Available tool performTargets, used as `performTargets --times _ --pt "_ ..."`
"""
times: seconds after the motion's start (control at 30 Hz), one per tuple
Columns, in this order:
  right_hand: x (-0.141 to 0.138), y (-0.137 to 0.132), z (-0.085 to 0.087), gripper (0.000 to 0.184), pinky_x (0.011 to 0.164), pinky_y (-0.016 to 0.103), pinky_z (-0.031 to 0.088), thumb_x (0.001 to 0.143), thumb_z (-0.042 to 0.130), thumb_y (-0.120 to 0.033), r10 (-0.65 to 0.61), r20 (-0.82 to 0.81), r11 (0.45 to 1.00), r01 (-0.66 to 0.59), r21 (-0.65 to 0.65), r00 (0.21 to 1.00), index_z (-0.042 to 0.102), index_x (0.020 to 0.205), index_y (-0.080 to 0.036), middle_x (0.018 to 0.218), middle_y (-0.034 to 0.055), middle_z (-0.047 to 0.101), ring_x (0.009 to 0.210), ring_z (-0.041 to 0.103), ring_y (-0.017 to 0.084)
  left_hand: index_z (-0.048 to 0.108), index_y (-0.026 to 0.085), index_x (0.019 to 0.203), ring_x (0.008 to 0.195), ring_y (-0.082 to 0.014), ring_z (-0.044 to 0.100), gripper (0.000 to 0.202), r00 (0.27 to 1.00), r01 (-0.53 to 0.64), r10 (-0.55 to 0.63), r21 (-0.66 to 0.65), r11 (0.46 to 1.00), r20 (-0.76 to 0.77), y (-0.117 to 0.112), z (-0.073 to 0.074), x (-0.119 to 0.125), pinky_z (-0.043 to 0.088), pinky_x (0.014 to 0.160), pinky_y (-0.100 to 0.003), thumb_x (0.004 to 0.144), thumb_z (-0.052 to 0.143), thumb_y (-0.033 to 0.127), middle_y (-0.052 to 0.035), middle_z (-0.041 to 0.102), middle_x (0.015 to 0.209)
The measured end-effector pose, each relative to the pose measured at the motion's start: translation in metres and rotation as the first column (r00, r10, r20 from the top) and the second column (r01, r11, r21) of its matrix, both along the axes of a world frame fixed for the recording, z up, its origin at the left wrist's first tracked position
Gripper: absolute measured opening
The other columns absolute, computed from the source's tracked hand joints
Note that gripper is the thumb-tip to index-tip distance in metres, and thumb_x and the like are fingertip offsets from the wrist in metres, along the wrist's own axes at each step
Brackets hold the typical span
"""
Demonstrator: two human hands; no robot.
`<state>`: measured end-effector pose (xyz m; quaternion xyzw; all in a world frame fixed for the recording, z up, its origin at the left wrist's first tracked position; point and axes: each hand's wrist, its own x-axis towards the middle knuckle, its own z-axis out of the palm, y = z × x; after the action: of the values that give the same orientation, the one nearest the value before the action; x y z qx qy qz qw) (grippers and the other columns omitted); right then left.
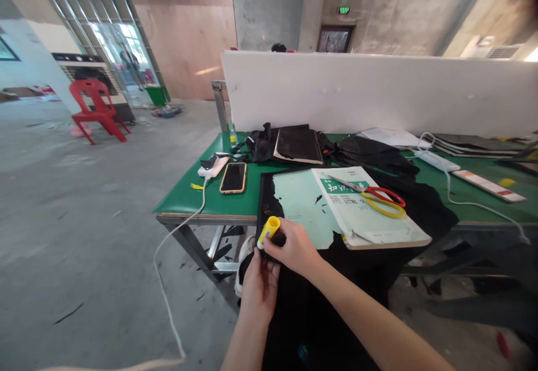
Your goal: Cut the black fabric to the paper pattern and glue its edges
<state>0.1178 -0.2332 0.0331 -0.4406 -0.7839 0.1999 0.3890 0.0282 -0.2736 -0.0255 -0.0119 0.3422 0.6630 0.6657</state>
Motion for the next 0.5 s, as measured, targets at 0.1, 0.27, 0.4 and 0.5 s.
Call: performTargets --times 0.1,0.27,0.4,0.5 --pt "-0.003 0.001 -0.003 0.007 0.061 0.026 0.041 0.076 0.054 -0.023 -0.001 0.086 0.997 -0.005 0.077 0.996 0.050 0.080 -0.019 0.075 0.0020 0.056 0.069 0.053 0.016 0.066 0.018 0.099 0.087 -0.0130 0.066 0.021 0.999 0.029 -0.029 -0.021 0.999 -0.031 0.001 0.001 0.001 0.056 0.072 -0.024 0.092 0.046 0.019 -0.0068 0.070 0.102" --pt "-0.001 0.001 -0.006 0.008 0.064 0.028 0.042 0.074 0.053 -0.020 0.023 0.165 0.985 -0.050 0.162 0.986 0.049 0.082 -0.019 0.079 0.0041 0.055 0.073 0.052 0.018 0.066 0.016 0.098 0.083 -0.0130 0.067 0.019 0.995 0.009 -0.020 -0.112 0.994 -0.099 0.003 0.005 -0.001 0.056 0.066 -0.022 0.090 0.049 0.019 -0.0082 0.070 0.100" --pt "0.008 -0.002 -0.008 0.011 0.065 0.028 0.043 0.074 0.051 -0.018 0.024 0.224 0.975 -0.072 0.208 0.974 0.049 0.084 -0.018 0.080 0.0050 0.056 0.075 0.052 0.019 0.065 0.015 0.094 0.075 -0.0121 0.068 0.016 0.994 -0.002 -0.016 -0.166 0.986 -0.110 0.005 0.005 -0.001 0.055 0.061 -0.022 0.089 0.050 0.016 -0.0062 0.071 0.088" --pt "0.020 -0.008 -0.008 0.014 0.068 0.029 0.043 0.072 0.051 -0.016 0.046 0.267 0.965 -0.111 0.236 0.963 0.050 0.086 -0.017 0.082 0.0056 0.058 0.079 0.053 0.020 0.064 0.015 0.085 0.066 -0.0106 0.067 0.015 0.994 -0.016 -0.005 -0.190 0.982 -0.110 0.007 0.002 -0.001 0.055 0.060 -0.021 0.088 0.050 0.015 -0.0038 0.070 0.076"
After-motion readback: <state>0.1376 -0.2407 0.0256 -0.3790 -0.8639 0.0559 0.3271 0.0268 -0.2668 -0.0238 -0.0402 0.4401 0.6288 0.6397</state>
